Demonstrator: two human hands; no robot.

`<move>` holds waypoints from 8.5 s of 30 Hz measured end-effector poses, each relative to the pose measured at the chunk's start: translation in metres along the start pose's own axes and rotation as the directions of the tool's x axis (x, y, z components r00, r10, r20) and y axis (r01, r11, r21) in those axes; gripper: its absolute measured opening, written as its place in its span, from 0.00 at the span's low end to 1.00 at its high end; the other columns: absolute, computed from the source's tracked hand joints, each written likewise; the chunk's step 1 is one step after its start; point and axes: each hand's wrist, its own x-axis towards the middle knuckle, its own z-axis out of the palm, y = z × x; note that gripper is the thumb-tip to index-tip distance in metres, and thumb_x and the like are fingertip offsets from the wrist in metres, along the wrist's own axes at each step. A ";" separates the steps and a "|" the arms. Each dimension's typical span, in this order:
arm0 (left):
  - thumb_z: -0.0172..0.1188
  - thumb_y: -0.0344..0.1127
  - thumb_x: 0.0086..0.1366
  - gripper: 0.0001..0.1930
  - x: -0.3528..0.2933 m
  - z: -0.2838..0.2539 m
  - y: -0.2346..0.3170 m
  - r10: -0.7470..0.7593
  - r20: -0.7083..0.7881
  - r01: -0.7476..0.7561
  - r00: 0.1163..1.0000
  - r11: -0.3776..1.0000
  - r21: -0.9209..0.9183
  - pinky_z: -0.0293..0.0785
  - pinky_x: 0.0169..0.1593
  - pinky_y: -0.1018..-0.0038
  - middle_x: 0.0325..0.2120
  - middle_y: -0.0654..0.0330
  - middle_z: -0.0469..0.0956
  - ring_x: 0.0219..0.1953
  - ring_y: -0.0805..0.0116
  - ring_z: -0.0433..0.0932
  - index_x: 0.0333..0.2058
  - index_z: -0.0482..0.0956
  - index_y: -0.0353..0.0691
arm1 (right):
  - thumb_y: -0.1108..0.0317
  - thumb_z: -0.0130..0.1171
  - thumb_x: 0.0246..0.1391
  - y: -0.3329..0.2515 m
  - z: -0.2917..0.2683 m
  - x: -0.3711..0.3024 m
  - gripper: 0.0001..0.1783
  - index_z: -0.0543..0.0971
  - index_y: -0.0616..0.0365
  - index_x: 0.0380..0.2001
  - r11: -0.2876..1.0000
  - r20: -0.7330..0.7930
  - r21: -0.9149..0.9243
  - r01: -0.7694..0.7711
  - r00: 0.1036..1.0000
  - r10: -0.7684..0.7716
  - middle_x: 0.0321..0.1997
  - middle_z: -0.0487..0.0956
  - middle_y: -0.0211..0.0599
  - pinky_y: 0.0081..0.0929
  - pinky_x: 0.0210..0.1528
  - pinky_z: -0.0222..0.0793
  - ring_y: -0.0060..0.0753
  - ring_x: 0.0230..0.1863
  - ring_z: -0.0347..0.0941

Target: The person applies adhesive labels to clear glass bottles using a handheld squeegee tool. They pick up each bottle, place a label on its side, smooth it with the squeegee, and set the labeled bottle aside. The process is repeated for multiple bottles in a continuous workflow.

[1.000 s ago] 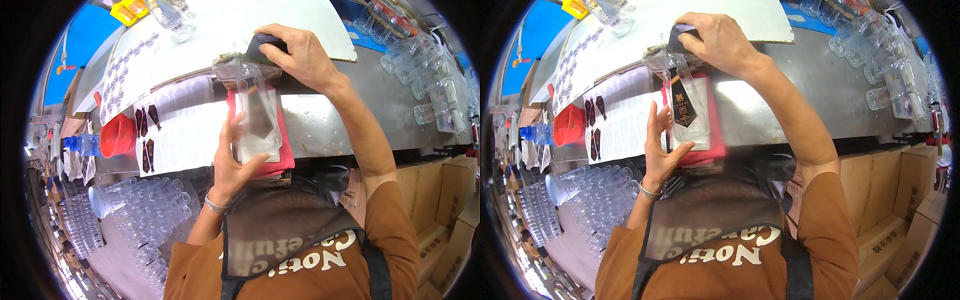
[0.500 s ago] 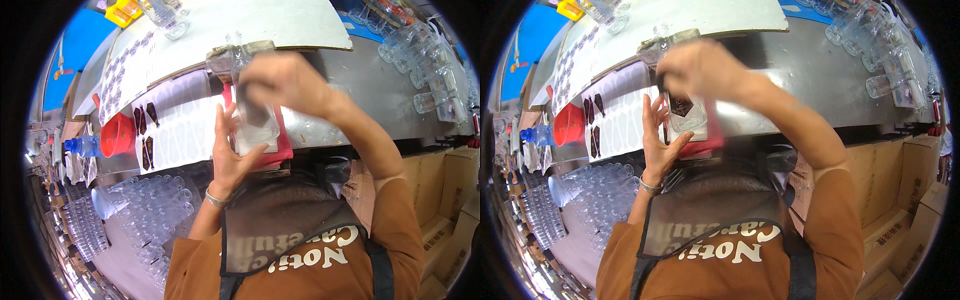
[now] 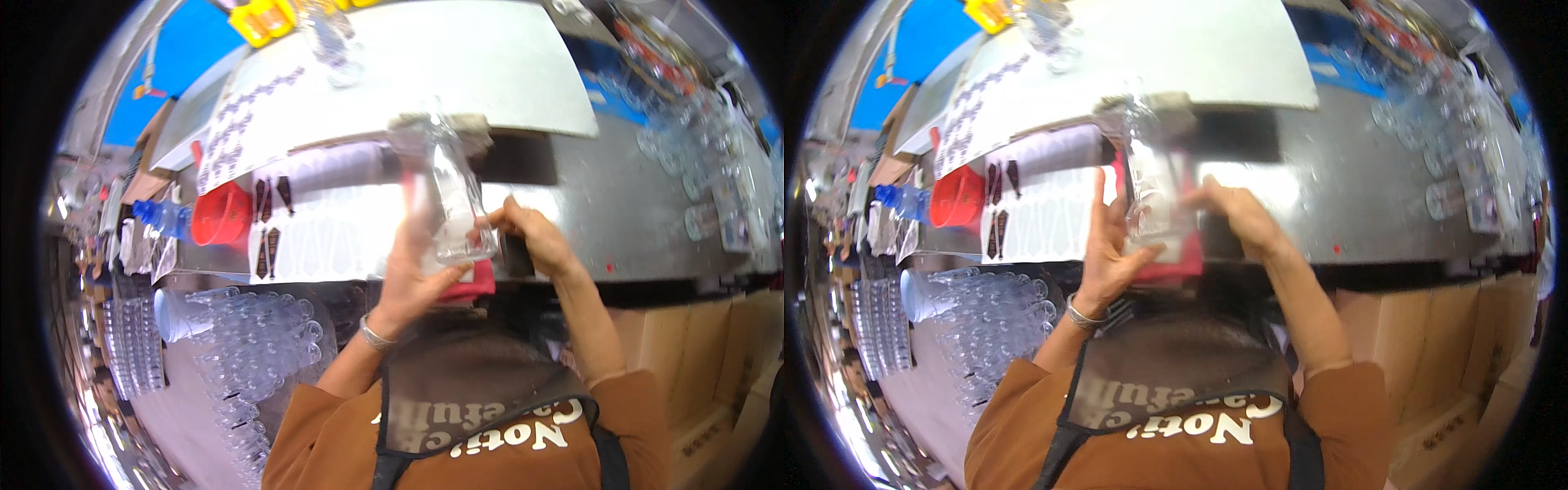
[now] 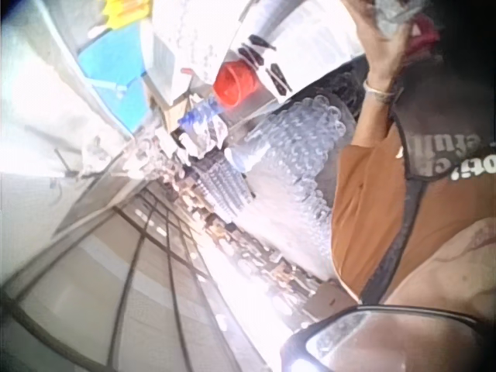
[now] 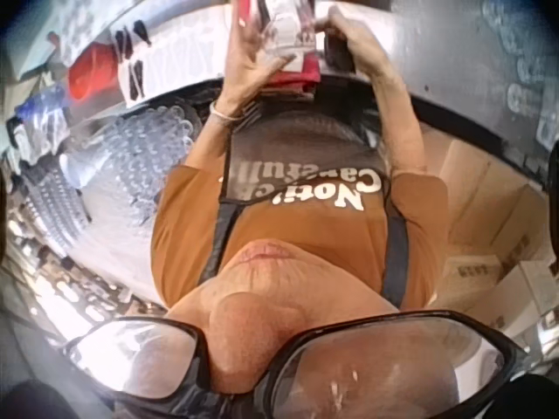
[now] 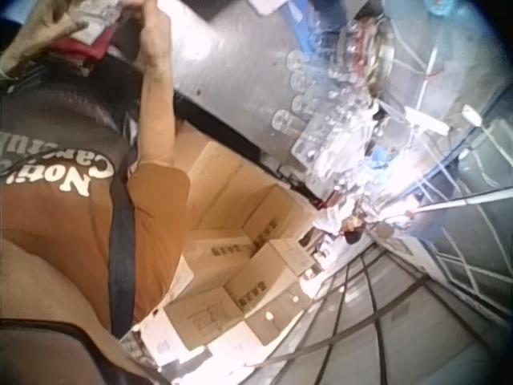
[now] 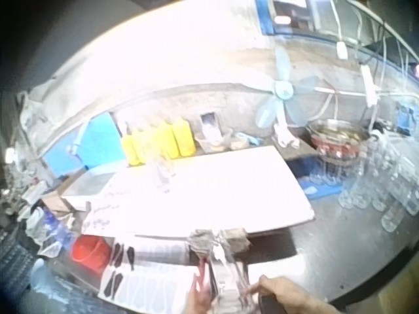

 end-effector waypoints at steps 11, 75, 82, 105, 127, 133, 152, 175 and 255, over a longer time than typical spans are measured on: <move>0.76 0.45 0.53 0.54 -0.004 -0.049 -0.006 0.159 0.259 -0.287 0.953 0.751 0.595 0.55 0.70 0.54 0.71 0.39 0.52 0.68 0.39 0.60 0.71 0.52 0.33 | 0.66 0.65 0.56 -0.038 0.047 -0.034 0.18 0.80 0.66 0.47 0.607 -0.073 -0.777 0.166 0.934 -0.349 0.36 0.85 0.47 0.32 0.31 0.72 0.40 0.24 0.79; 0.64 0.50 0.63 0.26 0.148 -0.239 -0.036 0.415 -0.023 -0.046 0.910 0.156 0.987 0.67 0.60 0.59 0.52 0.48 0.78 0.56 0.50 0.74 0.50 0.80 0.32 | 0.67 0.72 0.48 0.000 0.038 -0.039 0.35 0.74 0.60 0.61 0.569 0.009 -0.760 0.313 0.881 -0.473 0.37 0.83 0.36 0.23 0.21 0.62 0.20 0.14 0.62; 0.68 0.33 0.60 0.17 0.127 -0.225 -0.029 0.513 0.076 -0.182 0.855 0.158 0.970 0.70 0.58 0.62 0.52 0.54 0.79 0.56 0.53 0.75 0.48 0.81 0.37 | 0.65 0.71 0.49 -0.007 0.045 -0.039 0.41 0.67 0.59 0.66 0.486 0.018 -0.833 0.266 0.890 -0.456 0.41 0.81 0.46 0.37 0.33 0.74 0.48 0.30 0.78; 0.49 0.66 0.67 0.35 0.030 -0.055 0.014 0.226 0.614 -0.653 0.756 0.327 0.683 0.43 0.74 0.49 0.68 0.50 0.64 0.72 0.48 0.58 0.65 0.70 0.50 | 0.64 0.72 0.47 0.016 0.042 -0.023 0.43 0.66 0.66 0.65 0.376 0.104 -0.837 0.398 0.789 -0.605 0.50 0.80 0.59 0.42 0.41 0.78 0.59 0.41 0.80; 0.66 0.33 0.62 0.28 0.053 -0.040 -0.007 0.257 0.200 -0.322 0.946 0.827 0.461 0.61 0.69 0.59 0.70 0.46 0.59 0.70 0.50 0.61 0.62 0.76 0.47 | 0.56 0.61 0.63 -0.011 0.032 0.018 0.29 0.74 0.66 0.59 0.805 -0.074 -0.530 0.267 0.931 -0.358 0.51 0.81 0.39 0.22 0.43 0.74 0.21 0.41 0.79; 0.65 0.38 0.64 0.28 0.048 -0.041 -0.010 0.230 0.218 -0.307 0.948 0.839 0.450 0.59 0.70 0.59 0.70 0.51 0.60 0.70 0.55 0.62 0.64 0.74 0.48 | 0.55 0.65 0.60 -0.011 0.037 0.012 0.32 0.72 0.67 0.60 0.800 -0.076 -0.539 0.262 0.931 -0.356 0.51 0.80 0.43 0.22 0.38 0.74 0.23 0.33 0.80; 0.66 0.32 0.62 0.28 0.047 -0.033 -0.010 0.249 0.197 -0.310 0.948 0.858 0.409 0.63 0.68 0.57 0.70 0.45 0.56 0.70 0.46 0.62 0.62 0.75 0.48 | 0.58 0.65 0.62 0.001 0.025 0.023 0.30 0.73 0.67 0.59 0.845 -0.029 -0.430 0.319 0.930 -0.366 0.53 0.78 0.39 0.20 0.41 0.75 0.21 0.37 0.79; 0.67 0.33 0.62 0.28 0.050 -0.030 -0.010 0.249 0.177 -0.303 0.952 0.843 0.445 0.62 0.69 0.58 0.70 0.46 0.57 0.69 0.47 0.62 0.62 0.76 0.49 | 0.62 0.55 0.65 0.045 -0.029 0.016 0.12 0.78 0.60 0.44 0.896 -0.387 0.348 0.276 0.913 -0.131 0.39 0.79 0.33 0.23 0.42 0.73 0.24 0.38 0.76; 0.58 0.34 0.71 0.24 0.151 -0.032 0.133 0.280 -0.100 -0.254 0.955 0.944 0.212 0.79 0.53 0.67 0.50 0.47 0.79 0.48 0.55 0.83 0.62 0.68 0.30 | 0.73 0.65 0.54 -0.060 -0.001 -0.076 0.19 0.82 0.63 0.50 0.657 0.090 -0.594 0.464 0.850 -0.519 0.42 0.85 0.43 0.29 0.47 0.76 0.34 0.41 0.82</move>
